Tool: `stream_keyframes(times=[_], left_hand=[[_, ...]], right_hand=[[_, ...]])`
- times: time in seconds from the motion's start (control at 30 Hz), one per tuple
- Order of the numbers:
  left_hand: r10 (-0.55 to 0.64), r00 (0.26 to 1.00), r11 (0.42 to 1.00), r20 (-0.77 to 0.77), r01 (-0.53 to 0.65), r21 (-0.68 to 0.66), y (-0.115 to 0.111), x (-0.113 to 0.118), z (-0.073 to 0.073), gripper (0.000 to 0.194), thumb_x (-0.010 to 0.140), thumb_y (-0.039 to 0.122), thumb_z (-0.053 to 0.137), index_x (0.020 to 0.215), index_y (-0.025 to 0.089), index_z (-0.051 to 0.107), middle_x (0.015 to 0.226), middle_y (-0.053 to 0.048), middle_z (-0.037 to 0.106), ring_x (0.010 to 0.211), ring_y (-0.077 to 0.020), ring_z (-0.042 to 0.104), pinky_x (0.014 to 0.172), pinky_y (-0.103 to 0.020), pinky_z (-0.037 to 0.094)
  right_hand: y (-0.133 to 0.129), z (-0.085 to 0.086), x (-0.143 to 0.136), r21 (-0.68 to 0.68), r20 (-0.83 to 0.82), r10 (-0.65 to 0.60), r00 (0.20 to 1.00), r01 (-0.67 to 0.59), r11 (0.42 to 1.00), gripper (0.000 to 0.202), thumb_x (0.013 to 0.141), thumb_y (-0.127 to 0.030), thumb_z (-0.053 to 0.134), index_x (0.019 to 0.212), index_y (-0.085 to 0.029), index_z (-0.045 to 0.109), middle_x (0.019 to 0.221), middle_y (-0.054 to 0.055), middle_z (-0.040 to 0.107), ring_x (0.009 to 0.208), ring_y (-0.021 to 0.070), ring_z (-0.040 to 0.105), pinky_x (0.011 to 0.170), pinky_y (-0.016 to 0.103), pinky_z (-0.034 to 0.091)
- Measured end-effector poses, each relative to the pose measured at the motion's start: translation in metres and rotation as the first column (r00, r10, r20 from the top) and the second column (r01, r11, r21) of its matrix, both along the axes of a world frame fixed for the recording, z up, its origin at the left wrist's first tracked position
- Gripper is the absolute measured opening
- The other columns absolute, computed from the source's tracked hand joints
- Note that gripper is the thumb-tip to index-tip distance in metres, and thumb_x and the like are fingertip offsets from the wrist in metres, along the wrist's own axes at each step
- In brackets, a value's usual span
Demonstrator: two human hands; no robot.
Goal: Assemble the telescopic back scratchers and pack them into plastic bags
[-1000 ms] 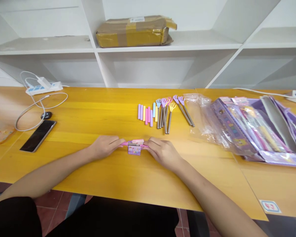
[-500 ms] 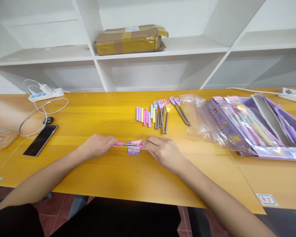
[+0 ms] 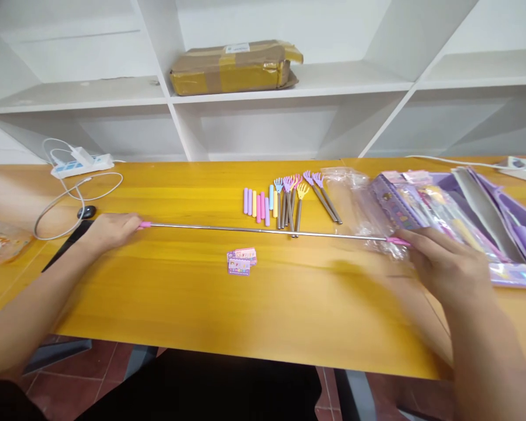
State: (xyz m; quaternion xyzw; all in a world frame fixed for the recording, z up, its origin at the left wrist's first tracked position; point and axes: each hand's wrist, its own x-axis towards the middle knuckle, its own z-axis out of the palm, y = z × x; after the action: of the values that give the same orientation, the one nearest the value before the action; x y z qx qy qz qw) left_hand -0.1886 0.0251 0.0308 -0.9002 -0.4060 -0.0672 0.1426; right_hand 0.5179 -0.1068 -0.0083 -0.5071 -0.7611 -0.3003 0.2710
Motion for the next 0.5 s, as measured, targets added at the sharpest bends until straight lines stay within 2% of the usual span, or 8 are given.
stream_keyframes(times=[0.1, 0.2, 0.3, 0.37, 0.5], left_hand=[[0.015, 0.999, 0.998, -0.04, -0.012, 0.054, 0.013, -0.008, -0.015, 0.044, 0.112, 0.044, 0.039, 0.084, 0.02, 0.064, 0.074, -0.005, 0.068, 0.064, -0.0181, 0.058, 0.058, -0.029, 0.029], [0.052, 0.997, 0.996, 0.059, -0.056, 0.067, 0.02, 0.001, -0.032, 0.046, 0.111, 0.049, 0.041, 0.087, 0.02, 0.069, 0.081, -0.008, 0.072, 0.074, -0.0207, 0.066, 0.066, -0.03, 0.041], [0.021, 0.989, 0.999, 0.148, -0.015, -0.037, 0.02, 0.006, -0.044, 0.048, 0.11, 0.052, 0.04, 0.102, 0.019, 0.074, 0.095, -0.01, 0.077, 0.088, -0.0225, 0.071, 0.079, -0.031, 0.049], [0.018, 0.983, 0.993, 0.183, 0.004, -0.12, 0.018, 0.007, -0.049, 0.048, 0.11, 0.054, 0.042, 0.109, 0.019, 0.075, 0.098, -0.01, 0.078, 0.091, -0.0222, 0.072, 0.082, -0.031, 0.051], [0.035, 0.976, 0.99, 0.214, -0.004, -0.142, 0.015, 0.009, -0.049, 0.048, 0.108, 0.055, 0.045, 0.11, 0.019, 0.076, 0.1, -0.01, 0.079, 0.091, -0.0223, 0.073, 0.083, -0.031, 0.053]], right_hand=[[0.006, -0.011, 0.021, 0.058, -0.021, -0.061, 0.998, 0.062, 0.996, 0.021, 0.097, -0.022, 0.054, 0.099, -0.023, 0.075, 0.088, 0.0, 0.077, 0.074, 0.0111, 0.07, 0.057, 0.019, 0.044], [0.01, -0.02, 0.012, 0.073, -0.135, -0.102, 0.986, 0.112, 0.991, 0.022, 0.093, -0.026, 0.054, 0.098, -0.023, 0.075, 0.092, 0.005, 0.076, 0.08, 0.0164, 0.072, 0.065, 0.024, 0.049], [0.007, -0.025, 0.001, -0.054, -0.26, -0.191, 0.947, 0.183, 0.982, 0.023, 0.092, -0.033, 0.05, 0.096, -0.022, 0.071, 0.092, 0.011, 0.074, 0.085, 0.0231, 0.071, 0.076, 0.032, 0.053], [0.004, -0.029, 0.0, -0.159, -0.307, -0.257, 0.916, 0.217, 0.963, 0.025, 0.092, -0.037, 0.049, 0.097, -0.022, 0.068, 0.09, 0.012, 0.072, 0.085, 0.0257, 0.07, 0.078, 0.035, 0.052], [0.003, -0.036, 0.001, -0.216, -0.386, -0.318, 0.866, 0.251, 0.944, 0.03, 0.094, -0.041, 0.05, 0.104, -0.02, 0.068, 0.082, 0.007, 0.067, 0.074, 0.0225, 0.063, 0.072, 0.033, 0.048]])
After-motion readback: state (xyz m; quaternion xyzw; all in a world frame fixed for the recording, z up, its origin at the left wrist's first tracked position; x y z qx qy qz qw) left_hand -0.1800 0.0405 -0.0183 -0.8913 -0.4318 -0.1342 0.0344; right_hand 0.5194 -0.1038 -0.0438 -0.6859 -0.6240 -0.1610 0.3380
